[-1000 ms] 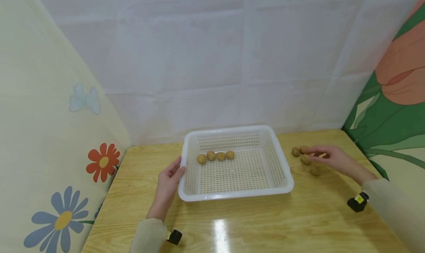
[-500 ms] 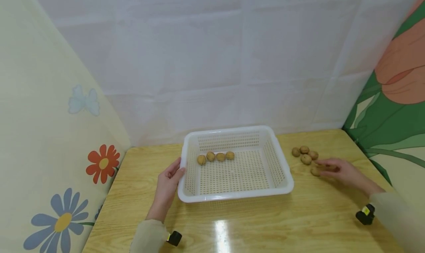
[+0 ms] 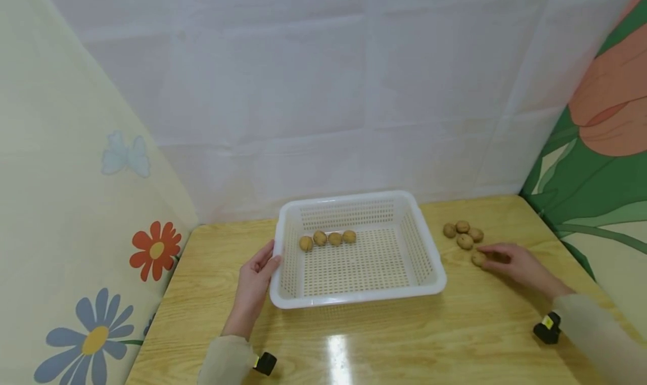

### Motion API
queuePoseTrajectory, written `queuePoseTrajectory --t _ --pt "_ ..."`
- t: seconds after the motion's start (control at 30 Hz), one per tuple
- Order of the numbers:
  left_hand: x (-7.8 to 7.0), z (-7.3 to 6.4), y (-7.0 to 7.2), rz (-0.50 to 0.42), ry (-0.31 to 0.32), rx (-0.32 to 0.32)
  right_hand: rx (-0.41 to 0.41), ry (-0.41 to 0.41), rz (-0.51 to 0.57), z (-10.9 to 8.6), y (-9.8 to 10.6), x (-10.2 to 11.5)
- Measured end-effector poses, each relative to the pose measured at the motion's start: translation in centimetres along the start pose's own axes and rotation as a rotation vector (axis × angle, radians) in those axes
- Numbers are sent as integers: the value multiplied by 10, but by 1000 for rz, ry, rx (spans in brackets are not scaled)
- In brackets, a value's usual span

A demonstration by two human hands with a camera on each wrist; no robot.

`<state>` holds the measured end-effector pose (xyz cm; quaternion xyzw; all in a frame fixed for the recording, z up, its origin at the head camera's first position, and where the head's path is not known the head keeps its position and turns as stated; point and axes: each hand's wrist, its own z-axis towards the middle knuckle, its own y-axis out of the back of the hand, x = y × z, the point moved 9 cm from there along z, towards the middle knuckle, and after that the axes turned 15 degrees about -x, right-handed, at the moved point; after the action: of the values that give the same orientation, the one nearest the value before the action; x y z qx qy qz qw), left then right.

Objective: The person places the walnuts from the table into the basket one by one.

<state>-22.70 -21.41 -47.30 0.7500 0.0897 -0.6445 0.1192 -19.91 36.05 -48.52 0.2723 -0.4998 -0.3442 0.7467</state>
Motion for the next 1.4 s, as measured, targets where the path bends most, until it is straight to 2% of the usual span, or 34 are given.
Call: queuePoseTrajectory --t 0.23,0.4,0.6,0.77,0.9,1.17,1.4 --pt "0 0 -1 -7 -1 3 30 -113 -7 -1 -2 -4" --pt "0 0 0 -8 -3 0 22 -130 -16 3 6 4" --pt "-1 0 -1 -2 -11 4 -10 -141 -7 14 20 25" --pt "-1 0 -1 0 -6 8 -38 -107 15 28 29 47" --pt "-1 0 -1 1 -2 9 -12 -96 33 41 32 65" --pt "-3 1 -2 -3 -11 13 102 -149 68 70 22 96" --pt "-2 0 -1 11 -5 10 143 -105 66 100 2 134"
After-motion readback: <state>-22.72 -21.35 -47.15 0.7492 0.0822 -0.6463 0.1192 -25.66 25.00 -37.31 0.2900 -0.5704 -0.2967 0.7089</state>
